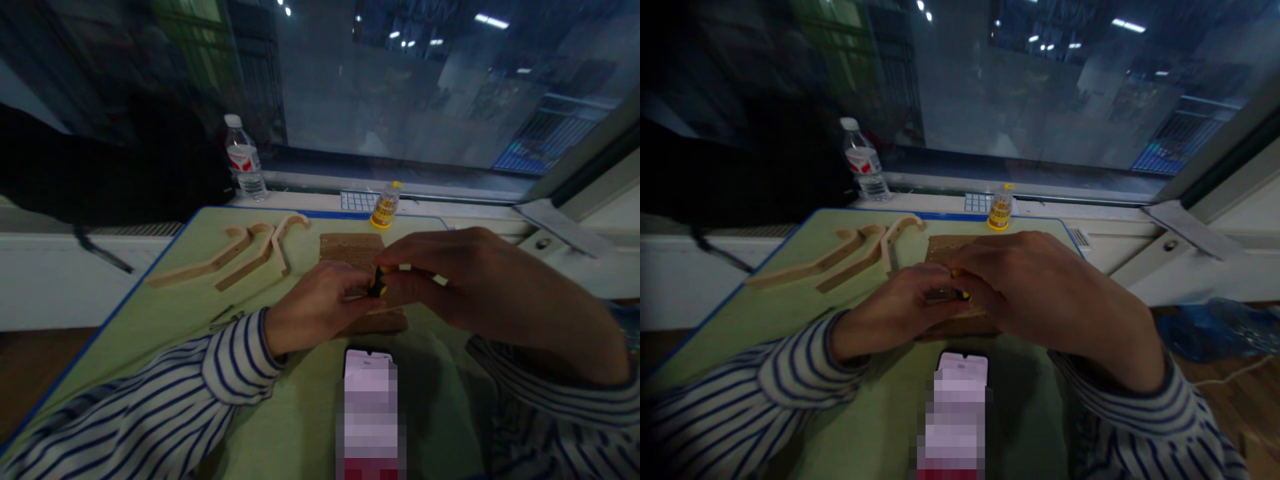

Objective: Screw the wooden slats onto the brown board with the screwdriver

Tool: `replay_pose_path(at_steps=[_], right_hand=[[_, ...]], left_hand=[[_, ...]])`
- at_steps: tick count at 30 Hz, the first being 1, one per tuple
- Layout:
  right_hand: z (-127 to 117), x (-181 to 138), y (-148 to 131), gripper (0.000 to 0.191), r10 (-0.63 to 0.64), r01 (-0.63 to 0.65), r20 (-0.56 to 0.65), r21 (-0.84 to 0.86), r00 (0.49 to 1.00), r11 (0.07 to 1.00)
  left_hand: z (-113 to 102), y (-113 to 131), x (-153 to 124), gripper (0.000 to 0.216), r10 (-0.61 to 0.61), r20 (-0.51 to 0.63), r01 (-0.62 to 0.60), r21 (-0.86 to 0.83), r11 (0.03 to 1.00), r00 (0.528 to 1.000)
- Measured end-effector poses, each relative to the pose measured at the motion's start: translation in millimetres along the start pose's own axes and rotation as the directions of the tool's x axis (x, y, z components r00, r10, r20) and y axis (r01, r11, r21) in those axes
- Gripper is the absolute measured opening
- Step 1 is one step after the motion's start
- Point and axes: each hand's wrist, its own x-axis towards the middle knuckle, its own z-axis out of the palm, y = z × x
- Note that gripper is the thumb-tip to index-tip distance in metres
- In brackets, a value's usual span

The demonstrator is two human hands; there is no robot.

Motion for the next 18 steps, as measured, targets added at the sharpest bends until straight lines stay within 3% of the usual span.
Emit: replay_pose_path(at_steps=[11, 18], right_hand=[[-0.3, 1.1, 0.0, 0.017, 0.003, -0.003, -0.013, -0.011, 1.000, 1.000], [-0.4, 1.1, 0.3, 0.018, 0.026, -0.026, -0.011, -0.021, 1.000, 0.999]], left_hand=[[-0.7, 0.5, -0.2, 0.022, 0.000, 0.025, -0.001, 0.027, 1.000, 1.000], [4.6, 1.6, -0.2, 0.022, 0.007, -0.153, -0.003, 0.029, 1.000, 0.988]])
